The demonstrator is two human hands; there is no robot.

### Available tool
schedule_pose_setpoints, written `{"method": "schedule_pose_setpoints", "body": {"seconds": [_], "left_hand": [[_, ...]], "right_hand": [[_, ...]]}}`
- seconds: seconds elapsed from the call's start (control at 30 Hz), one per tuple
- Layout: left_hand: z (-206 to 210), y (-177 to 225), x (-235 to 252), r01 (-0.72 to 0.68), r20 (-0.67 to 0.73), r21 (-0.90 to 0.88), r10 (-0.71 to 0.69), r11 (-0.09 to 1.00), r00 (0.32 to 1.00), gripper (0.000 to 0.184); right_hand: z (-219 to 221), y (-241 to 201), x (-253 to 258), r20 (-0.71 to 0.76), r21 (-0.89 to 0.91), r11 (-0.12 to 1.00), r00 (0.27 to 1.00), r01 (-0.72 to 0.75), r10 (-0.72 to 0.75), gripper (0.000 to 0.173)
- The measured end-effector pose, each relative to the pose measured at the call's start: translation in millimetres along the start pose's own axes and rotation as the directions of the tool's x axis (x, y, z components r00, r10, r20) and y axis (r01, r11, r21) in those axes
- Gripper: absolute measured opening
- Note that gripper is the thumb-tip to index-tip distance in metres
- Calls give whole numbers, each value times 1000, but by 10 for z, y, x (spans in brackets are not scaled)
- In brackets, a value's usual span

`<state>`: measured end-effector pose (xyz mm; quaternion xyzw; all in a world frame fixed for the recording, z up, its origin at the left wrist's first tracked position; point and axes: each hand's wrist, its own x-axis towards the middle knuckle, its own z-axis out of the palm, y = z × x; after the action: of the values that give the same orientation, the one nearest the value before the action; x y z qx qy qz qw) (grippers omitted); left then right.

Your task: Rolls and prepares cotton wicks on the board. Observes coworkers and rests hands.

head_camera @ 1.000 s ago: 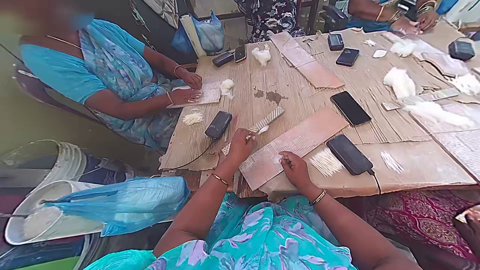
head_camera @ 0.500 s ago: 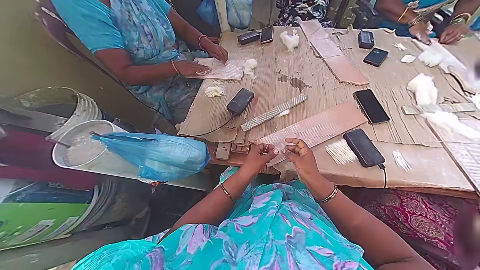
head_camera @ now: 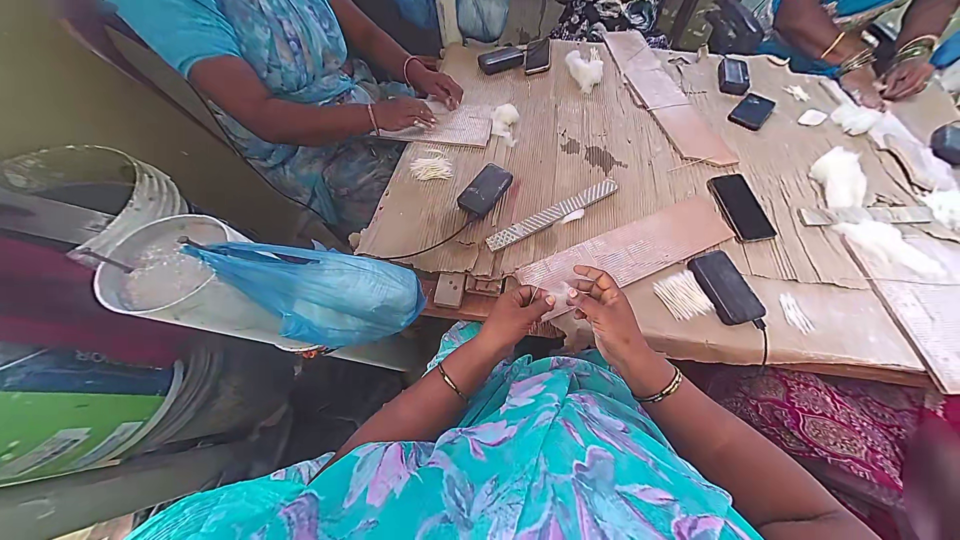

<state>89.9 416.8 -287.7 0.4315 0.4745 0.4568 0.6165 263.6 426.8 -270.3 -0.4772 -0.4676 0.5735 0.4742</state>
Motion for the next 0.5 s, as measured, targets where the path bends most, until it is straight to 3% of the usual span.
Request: {"method": "schedule_pose_setpoints", "body": {"seconds": [0.1, 0.27, 0.5], "left_hand": [[-8, 14, -10, 1, 14, 49, -1, 999, 1000, 7], [-29, 35, -18, 14, 9, 90, -15, 996, 1000, 8], [-25, 15, -17, 8, 12, 36, -8, 999, 1000, 6]], "right_hand": [[-23, -44, 1, 102, -82, 996, 994, -20, 28, 55], [-40, -53, 23, -17, -90, 996, 1000, -19, 18, 39], [-7, -49, -19, 46, -100, 995, 999, -12, 17, 50]]}}
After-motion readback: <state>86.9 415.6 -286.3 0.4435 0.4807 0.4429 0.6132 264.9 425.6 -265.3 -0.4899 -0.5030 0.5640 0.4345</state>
